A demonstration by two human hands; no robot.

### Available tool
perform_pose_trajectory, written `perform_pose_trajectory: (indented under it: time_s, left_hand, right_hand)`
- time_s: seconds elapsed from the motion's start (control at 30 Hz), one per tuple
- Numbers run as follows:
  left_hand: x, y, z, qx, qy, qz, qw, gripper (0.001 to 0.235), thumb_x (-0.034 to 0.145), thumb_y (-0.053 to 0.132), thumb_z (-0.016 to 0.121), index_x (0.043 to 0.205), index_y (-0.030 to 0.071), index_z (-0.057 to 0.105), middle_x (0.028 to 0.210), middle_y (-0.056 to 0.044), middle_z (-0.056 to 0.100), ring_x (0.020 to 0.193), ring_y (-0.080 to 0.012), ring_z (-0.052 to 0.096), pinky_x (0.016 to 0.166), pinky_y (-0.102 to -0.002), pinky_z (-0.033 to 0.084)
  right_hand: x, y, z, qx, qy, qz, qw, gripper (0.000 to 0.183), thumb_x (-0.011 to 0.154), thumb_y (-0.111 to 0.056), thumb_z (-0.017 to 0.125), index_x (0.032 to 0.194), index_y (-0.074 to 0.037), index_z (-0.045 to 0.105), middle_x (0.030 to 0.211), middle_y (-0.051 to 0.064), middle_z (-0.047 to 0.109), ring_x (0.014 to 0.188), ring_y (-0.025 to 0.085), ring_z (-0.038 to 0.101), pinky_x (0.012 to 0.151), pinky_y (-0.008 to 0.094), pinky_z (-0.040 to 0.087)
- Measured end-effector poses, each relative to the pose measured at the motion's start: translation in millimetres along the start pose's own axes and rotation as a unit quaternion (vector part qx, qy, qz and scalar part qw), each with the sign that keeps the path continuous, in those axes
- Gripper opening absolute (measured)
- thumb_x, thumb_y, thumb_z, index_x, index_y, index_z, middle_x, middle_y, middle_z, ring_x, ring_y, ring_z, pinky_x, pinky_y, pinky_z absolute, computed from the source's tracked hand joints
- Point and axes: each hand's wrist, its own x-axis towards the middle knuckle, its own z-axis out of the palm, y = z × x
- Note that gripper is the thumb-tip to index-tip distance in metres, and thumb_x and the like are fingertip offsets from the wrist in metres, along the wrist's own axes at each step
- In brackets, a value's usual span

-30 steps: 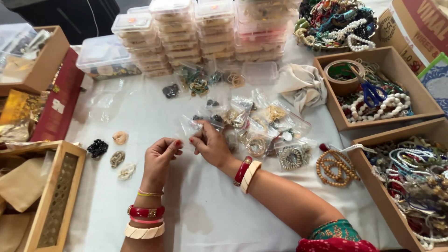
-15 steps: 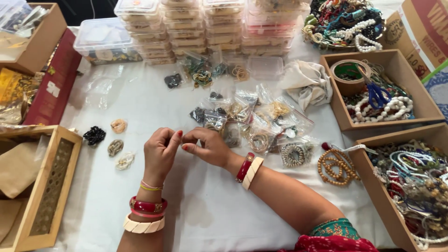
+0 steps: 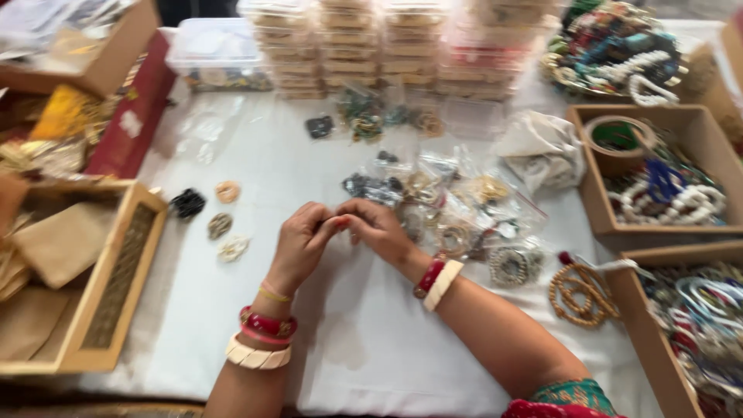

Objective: The person sits at a table covered with jewelry supplies and repeatedly picks up small beaded items, places them into clear plastic bags, and then puts the bags into a wooden box. The camera shakes frequently, obscuring the view.

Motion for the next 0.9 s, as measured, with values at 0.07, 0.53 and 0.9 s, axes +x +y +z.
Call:
perform_pose_trajectory:
  time_s: [0.07,0.53,0.9]
  left_hand:
    - [-1,-10,3,-0.013,0.016,-0.002,1.0,0.021,0.095,0.021,0.071,0.083,0.004,0.066,0.076,-0.007,0.059,0.068,-0.0183,0.055,0.062,-0.032,0.046]
    - [0,-7,-1,0.044,0.017,0.052,0.998,0.029,0.096,0.029,0.07,0.082,0.005,0.061,0.077,-0.007,0.059,0.074,-0.0257,0.058,0.068,-0.038,0.048]
    - [0,28,-16,0.13,0.066,0.212,0.966,0.071,0.072,0.036,0.087,0.127,0.01,0.051,0.133,-0.015,0.053,0.121,-0.0356,0.049,0.104,-0.047,0.04]
  right_hand:
    - [-1,-3,-3,0.022,-0.034,-0.001,0.999,0.024,0.102,-0.021,0.064,0.117,-0.004,0.066,0.101,0.0,0.068,0.084,0.006,0.062,0.072,0.023,0.054]
    - [0,6,-5,0.018,0.027,0.014,0.999,0.007,0.098,-0.007,0.069,0.102,-0.002,0.072,0.09,0.003,0.073,0.074,0.006,0.061,0.062,0.022,0.049]
    - [-5,-37,13,-0.192,0.147,-0.007,0.97,0.006,0.097,-0.008,0.063,0.102,-0.005,0.062,0.07,0.003,0.067,0.054,0.008,0.052,0.05,0.025,0.043]
